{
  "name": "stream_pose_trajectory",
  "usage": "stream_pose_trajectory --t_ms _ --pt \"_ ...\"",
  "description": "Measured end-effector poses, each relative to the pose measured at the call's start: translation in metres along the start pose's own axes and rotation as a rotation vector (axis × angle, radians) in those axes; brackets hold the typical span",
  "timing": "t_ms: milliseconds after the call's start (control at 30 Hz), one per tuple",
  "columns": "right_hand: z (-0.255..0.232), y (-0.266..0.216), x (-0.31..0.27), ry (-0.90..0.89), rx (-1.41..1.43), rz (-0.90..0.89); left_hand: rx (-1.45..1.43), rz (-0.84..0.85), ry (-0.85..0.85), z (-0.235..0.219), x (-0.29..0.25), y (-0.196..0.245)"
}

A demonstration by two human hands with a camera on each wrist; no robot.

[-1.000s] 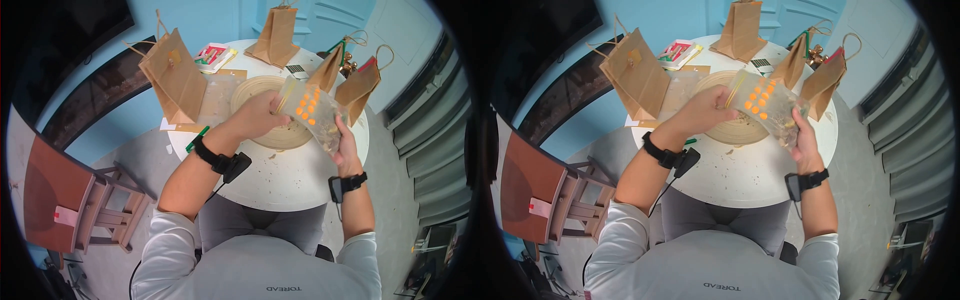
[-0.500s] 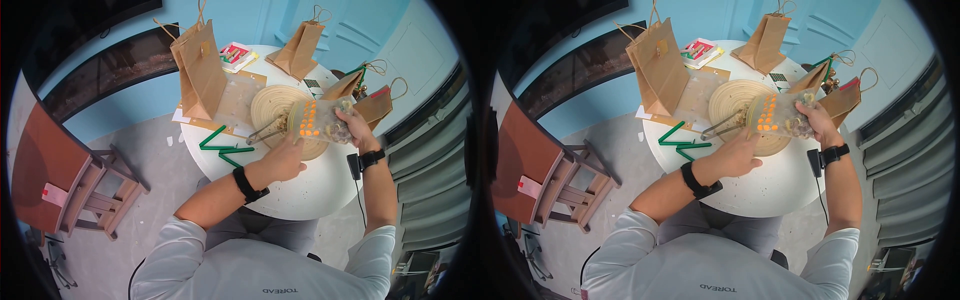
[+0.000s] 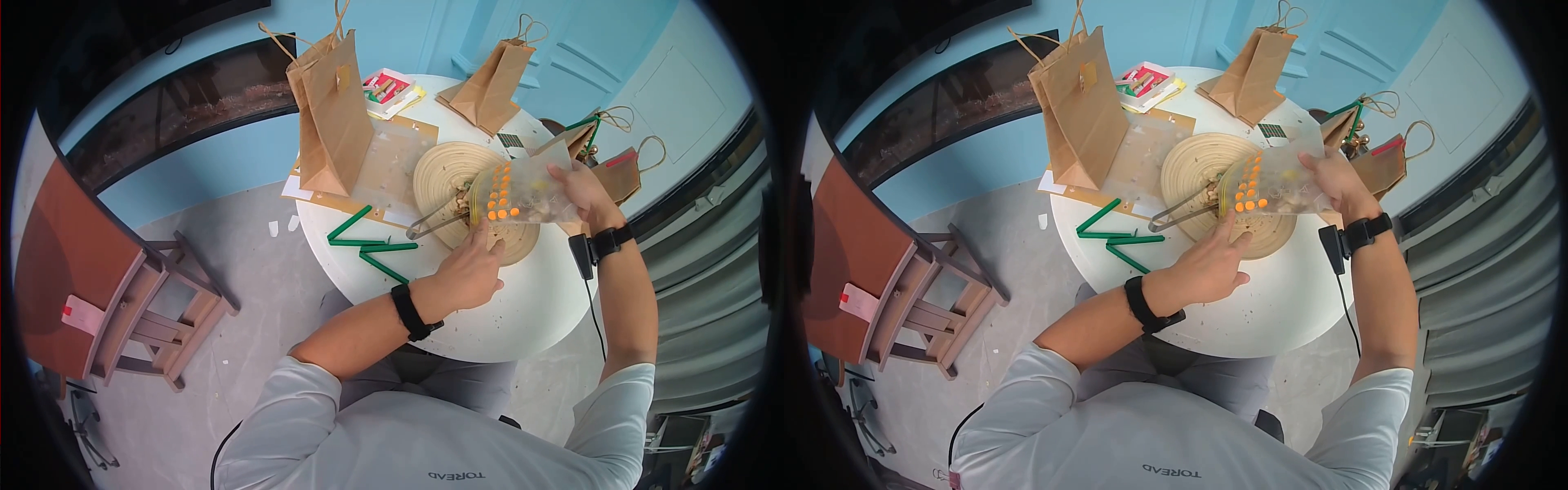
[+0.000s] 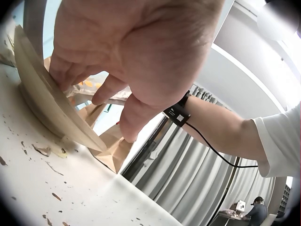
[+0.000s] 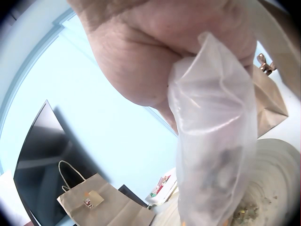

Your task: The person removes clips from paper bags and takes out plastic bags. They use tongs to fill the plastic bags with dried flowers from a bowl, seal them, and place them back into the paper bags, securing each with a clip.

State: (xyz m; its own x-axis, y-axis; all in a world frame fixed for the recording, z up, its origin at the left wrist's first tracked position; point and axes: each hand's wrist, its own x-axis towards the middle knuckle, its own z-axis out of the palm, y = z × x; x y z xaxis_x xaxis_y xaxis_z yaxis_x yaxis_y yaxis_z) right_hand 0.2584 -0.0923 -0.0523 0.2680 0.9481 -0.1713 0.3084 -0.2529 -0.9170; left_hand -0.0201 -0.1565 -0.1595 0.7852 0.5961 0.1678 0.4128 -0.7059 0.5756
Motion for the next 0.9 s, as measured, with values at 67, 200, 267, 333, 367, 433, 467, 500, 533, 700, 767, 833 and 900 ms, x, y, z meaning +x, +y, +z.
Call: stream_pose_trajectory --t_ms 67,200,267,333,367,433,467,500,533,700,767,833,900 --pt "0.001 -0.007 -0.002 0.000 -0.048 0.009 -0.003 0.002 -0.009 -0.001 0.001 0.001" --pt "0.010 -0.024 -0.011 0.055 -0.184 -0.016 -0.006 0.005 -0.014 0.001 0.003 0.001" --pt "0.010 -0.028 -0.009 0.068 -0.226 -0.046 -0.009 0.000 -0.017 0.000 0.003 0.002" --pt "0.016 -0.037 -0.013 0.101 -0.286 -0.074 -0.016 -0.006 -0.016 0.000 0.003 0.002" --pt "0.019 -0.044 -0.016 0.118 -0.317 -0.089 -0.021 -0.010 -0.012 0.001 0.004 0.002" --pt "0.024 -0.056 -0.020 0.127 -0.380 -0.086 -0.029 -0.019 -0.012 0.002 0.004 0.002" --pt "0.026 -0.061 -0.020 0.132 -0.411 -0.086 -0.031 -0.024 -0.016 0.000 0.004 0.004" --pt "0.028 -0.064 -0.020 0.139 -0.424 -0.107 -0.035 -0.028 -0.021 -0.001 0.004 0.005" --pt "0.029 -0.066 -0.020 0.146 -0.437 -0.126 -0.035 -0.025 -0.021 -0.001 0.003 0.006" --pt "0.029 -0.077 -0.016 0.139 -0.593 -0.248 -0.052 -0.011 -0.017 -0.003 0.002 0.010" --pt "0.031 -0.081 -0.015 0.112 -0.641 -0.271 -0.052 0.010 -0.009 -0.004 0.001 0.012" --pt "0.033 -0.081 -0.013 0.095 -0.709 -0.301 -0.054 0.030 0.007 -0.003 0.000 0.012" --pt "0.035 -0.082 -0.013 0.092 -0.749 -0.333 -0.060 0.044 0.031 0.000 -0.002 0.012"
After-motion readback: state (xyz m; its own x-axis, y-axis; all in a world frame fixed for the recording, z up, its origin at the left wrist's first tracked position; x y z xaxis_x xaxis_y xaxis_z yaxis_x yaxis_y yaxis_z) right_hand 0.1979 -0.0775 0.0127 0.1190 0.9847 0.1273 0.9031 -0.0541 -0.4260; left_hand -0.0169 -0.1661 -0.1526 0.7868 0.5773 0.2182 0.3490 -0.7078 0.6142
